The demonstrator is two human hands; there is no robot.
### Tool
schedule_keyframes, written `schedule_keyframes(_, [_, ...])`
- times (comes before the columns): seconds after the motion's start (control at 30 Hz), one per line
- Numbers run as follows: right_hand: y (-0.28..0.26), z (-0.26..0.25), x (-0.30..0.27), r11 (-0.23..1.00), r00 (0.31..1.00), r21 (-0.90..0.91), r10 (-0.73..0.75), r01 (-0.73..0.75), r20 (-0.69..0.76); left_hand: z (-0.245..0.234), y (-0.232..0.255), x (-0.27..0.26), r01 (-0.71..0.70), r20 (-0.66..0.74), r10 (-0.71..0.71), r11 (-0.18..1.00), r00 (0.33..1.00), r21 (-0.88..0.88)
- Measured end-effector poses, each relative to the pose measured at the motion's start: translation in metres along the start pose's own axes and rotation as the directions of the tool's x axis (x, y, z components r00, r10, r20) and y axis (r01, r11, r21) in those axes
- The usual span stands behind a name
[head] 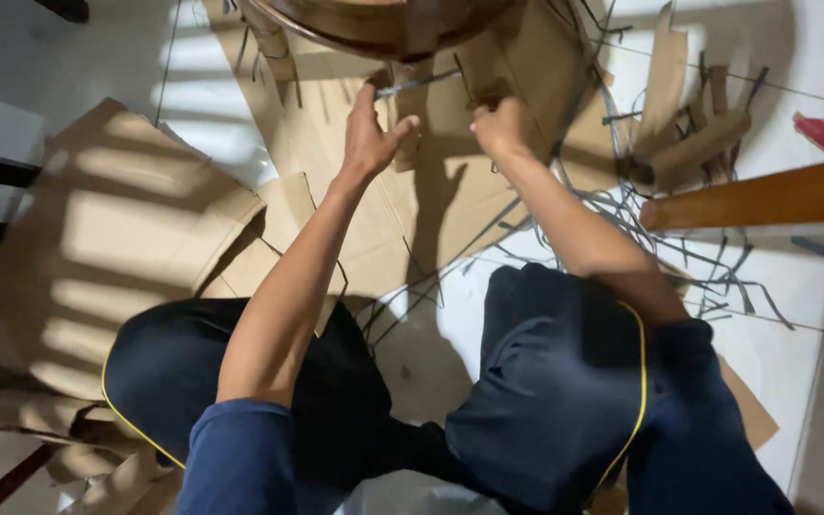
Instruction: Wrap the legs of a wooden chair with cardboard strips and secure them with wire ties using a twisting hook
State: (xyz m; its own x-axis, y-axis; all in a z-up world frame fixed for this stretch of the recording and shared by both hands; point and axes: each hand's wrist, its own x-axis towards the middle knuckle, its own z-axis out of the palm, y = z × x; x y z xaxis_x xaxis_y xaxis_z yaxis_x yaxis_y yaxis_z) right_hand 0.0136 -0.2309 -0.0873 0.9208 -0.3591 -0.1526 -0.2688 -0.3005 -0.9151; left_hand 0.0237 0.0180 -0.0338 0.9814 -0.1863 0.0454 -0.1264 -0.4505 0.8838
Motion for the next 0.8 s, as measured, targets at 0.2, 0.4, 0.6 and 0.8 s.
schedule_keyframes(0.2, [0.007,0.057,0.033,0.832,0.835,-0.192,-0.543,0.521,-0.09,0.002,0.002,0.02,-0.11,0.056,0.108,0.993,0.993,0.042])
schedule_keyframes(0.4, [-0.036,0.051,-0.009,0.95,0.985,-0.29,0.148,-0.115,0.092,0.029,-0.058,0.024,-0.071,0.023,0.069,0.992,0.997,0.101])
schedule_keyframes(0.6, [-0.032,0.051,-0.021,0.976,0.961,-0.166,0.174,-0.14,0.213,0.03,-0.032,0.011,-0.156,-0.034,0.161,0.982,0.986,0.111])
schedule_keyframes(0.8, [-0.087,0.05,-0.033,0.994,0.955,-0.081,-0.048,0.074,0.293,0.033,-0.049,0.014,-0.168,0.057,0.164,0.983,0.985,0.07])
